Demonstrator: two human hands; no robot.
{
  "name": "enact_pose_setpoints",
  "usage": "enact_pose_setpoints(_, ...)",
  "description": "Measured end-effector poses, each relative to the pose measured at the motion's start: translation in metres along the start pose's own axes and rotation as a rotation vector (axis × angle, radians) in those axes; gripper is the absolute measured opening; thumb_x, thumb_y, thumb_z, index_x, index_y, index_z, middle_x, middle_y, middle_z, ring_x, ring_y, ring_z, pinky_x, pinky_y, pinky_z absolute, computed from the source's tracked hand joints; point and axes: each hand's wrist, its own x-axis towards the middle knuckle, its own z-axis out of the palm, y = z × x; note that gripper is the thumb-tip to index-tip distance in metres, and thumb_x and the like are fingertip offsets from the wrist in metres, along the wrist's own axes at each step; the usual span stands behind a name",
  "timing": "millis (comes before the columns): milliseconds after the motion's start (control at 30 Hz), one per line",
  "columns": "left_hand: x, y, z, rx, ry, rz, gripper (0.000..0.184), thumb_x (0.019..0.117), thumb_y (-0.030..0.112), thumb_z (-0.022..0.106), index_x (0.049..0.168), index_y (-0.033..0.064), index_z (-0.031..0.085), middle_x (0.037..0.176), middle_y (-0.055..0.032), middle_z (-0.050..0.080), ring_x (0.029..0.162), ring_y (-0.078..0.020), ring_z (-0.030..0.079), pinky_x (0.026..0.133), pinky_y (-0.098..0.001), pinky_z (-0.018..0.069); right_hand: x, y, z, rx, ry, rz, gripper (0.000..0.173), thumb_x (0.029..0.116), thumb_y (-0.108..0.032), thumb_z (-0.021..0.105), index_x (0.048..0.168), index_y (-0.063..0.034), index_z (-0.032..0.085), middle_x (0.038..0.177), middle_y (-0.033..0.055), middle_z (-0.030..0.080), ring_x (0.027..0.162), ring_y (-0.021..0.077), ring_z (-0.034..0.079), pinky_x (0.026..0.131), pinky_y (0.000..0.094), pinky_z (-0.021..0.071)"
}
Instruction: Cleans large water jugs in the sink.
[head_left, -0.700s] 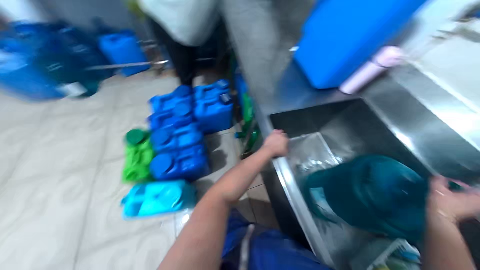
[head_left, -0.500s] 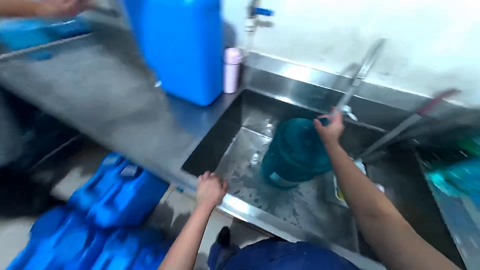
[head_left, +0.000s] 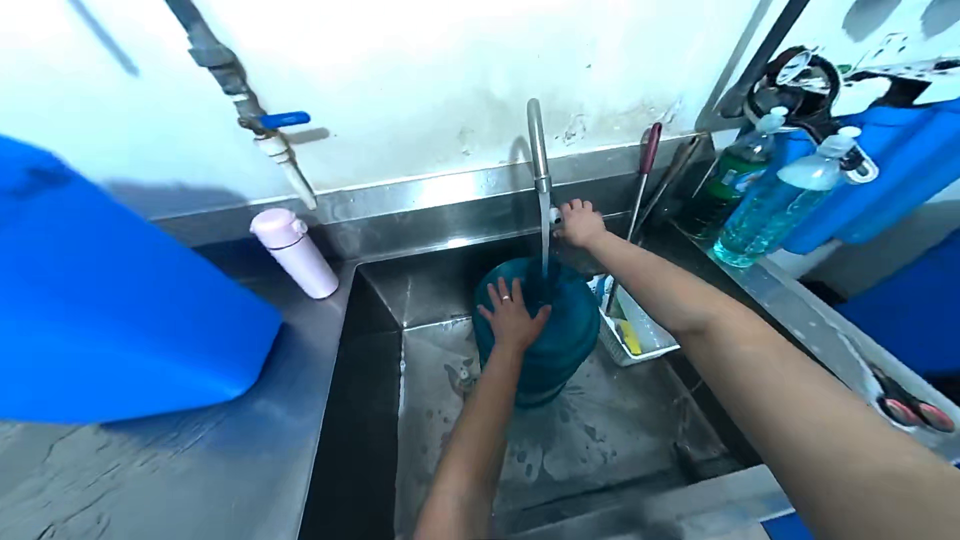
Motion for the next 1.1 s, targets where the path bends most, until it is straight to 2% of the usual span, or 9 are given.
enact_pose_setpoints(267, -0.001, 0.000, 0.012, 0.083, 0.075, -0.006, 0.083, 0.0977, 0.055, 0.056, 0.160, 0.0063, 0.033, 0.168, -0.0209, 0.022, 0.157, -0.0435, 0.013, 0.120, -0.0685, 0.0104, 0.037, -0.005, 0.054, -0.496, 0.060, -0.024, 0.028, 0.1023, 0.007, 0.045, 0.125, 0.0231, 0.045, 0.123, 0.0364, 0.054, 0.116, 0.0491, 0.060, 0.088, 0.0560, 0.0527)
enact_pose_setpoints(367, -0.002, -0.015, 0.002, -0.145, 0.127, 0.025, 0.066, 0.0974, 0.038, 0.062, 0.152, 0.0032, 0.047, 0.163, -0.0215, 0.035, 0.154, -0.0416, 0.024, 0.120, -0.0649, 0.0168, 0.022, -0.008, 0.035, -0.040, -0.003, 0.087, 0.042, 0.1029, -0.001, 0.051, 0.139, 0.0174, 0.040, 0.132, 0.0349, 0.055, 0.122, 0.0481, 0.060, 0.095, 0.0575, 0.0533)
enact_pose_setpoints(500, 0.015, -0.060, -0.014, -0.814, 0.298, -0.256, 0.048, 0.1102, 0.021, 0.032, 0.144, -0.0106, 0.045, 0.147, -0.0327, 0.046, 0.132, -0.0378, 0.048, 0.108, -0.0482, 0.0391, 0.012, -0.024, 0.002, 0.511, -0.271, 0.227, 0.080, 0.0971, -0.017, 0.067, 0.157, 0.0060, 0.018, 0.150, 0.0365, 0.040, 0.136, 0.0489, 0.049, 0.108, 0.0600, 0.0439)
enact_pose_setpoints(600, 0.040, -0.078, 0.009, -0.932, 0.197, -0.531, 0.054, 0.1142, 0.034, 0.021, 0.145, -0.0037, 0.045, 0.141, -0.0233, 0.052, 0.124, -0.0259, 0.054, 0.104, -0.0413, 0.0437, -0.072, -0.040, -0.007, 0.288, -0.438, -0.102, 0.057, 0.1098, -0.039, 0.042, 0.148, 0.0035, 0.044, 0.144, 0.0316, 0.052, 0.133, 0.0445, 0.053, 0.107, 0.0610, 0.0430)
enact_pose_setpoints(700, 0.059, -0.110, 0.086, -0.881, 0.029, -0.612, 0.055, 0.1135, 0.034, 0.032, 0.147, -0.0082, 0.043, 0.147, -0.0296, 0.049, 0.134, -0.0363, 0.050, 0.112, -0.0509, 0.0380, -0.148, 0.047, -0.033, 0.176, -0.322, -0.084, 0.041, 0.1088, -0.022, 0.038, 0.138, -0.0036, 0.061, 0.133, 0.0203, 0.065, 0.124, 0.0379, 0.063, 0.100, 0.0595, 0.0490)
enact_pose_setpoints(833, 0.035, -0.089, 0.174, -1.064, -0.158, -0.477, 0.059, 0.1117, 0.041, 0.031, 0.145, -0.0040, 0.047, 0.136, -0.0270, 0.058, 0.123, -0.0337, 0.059, 0.103, -0.0538, 0.0475, -0.220, 0.253, -0.019, 0.303, 0.066, 0.449, 0.034, 0.1084, -0.012, 0.044, 0.132, 0.0075, 0.058, 0.119, 0.0356, 0.064, 0.113, 0.0526, 0.062, 0.097, 0.0692, 0.0442)
enact_pose_setpoints(900, 0.001, -0.068, 0.124, -1.050, -0.234, -0.406, 0.046, 0.1101, 0.031, 0.036, 0.138, -0.0034, 0.051, 0.119, -0.0189, 0.064, 0.105, -0.0217, 0.064, 0.092, -0.0436, 0.0530, -0.246, 0.261, -0.048, 0.333, 0.175, 0.470, 0.041, 0.1110, -0.019, 0.040, 0.122, 0.0132, 0.062, 0.110, 0.0377, 0.064, 0.105, 0.0506, 0.063, 0.094, 0.0675, 0.0443)
enact_pose_setpoints(1000, -0.080, -0.052, -0.006, -0.852, -0.104, -0.292, 0.053, 0.1038, 0.038, 0.046, 0.140, -0.0016, 0.046, 0.113, -0.0029, 0.066, 0.098, -0.0027, 0.064, 0.089, -0.0275, 0.0554, -0.271, 0.215, -0.121, 0.309, 0.282, 0.195, 0.045, 0.1074, -0.025, 0.033, 0.111, 0.0051, 0.067, 0.100, 0.0119, 0.070, 0.090, 0.0109, 0.067, 0.083, 0.0314, 0.0555)
enact_pose_setpoints(1100, -0.115, -0.099, -0.022, -0.669, 0.251, -0.279, 0.083, 0.0884, 0.053, 0.056, 0.141, -0.0101, 0.041, 0.120, -0.0119, 0.063, 0.104, -0.0047, 0.063, 0.094, -0.0260, 0.0534, -0.243, 0.165, -0.056, 0.547, 0.145, 0.396, 0.040, 0.1094, -0.010, 0.034, 0.127, 0.0159, 0.058, 0.123, 0.0341, 0.063, 0.114, 0.0366, 0.063, 0.103, 0.0484, 0.0457)
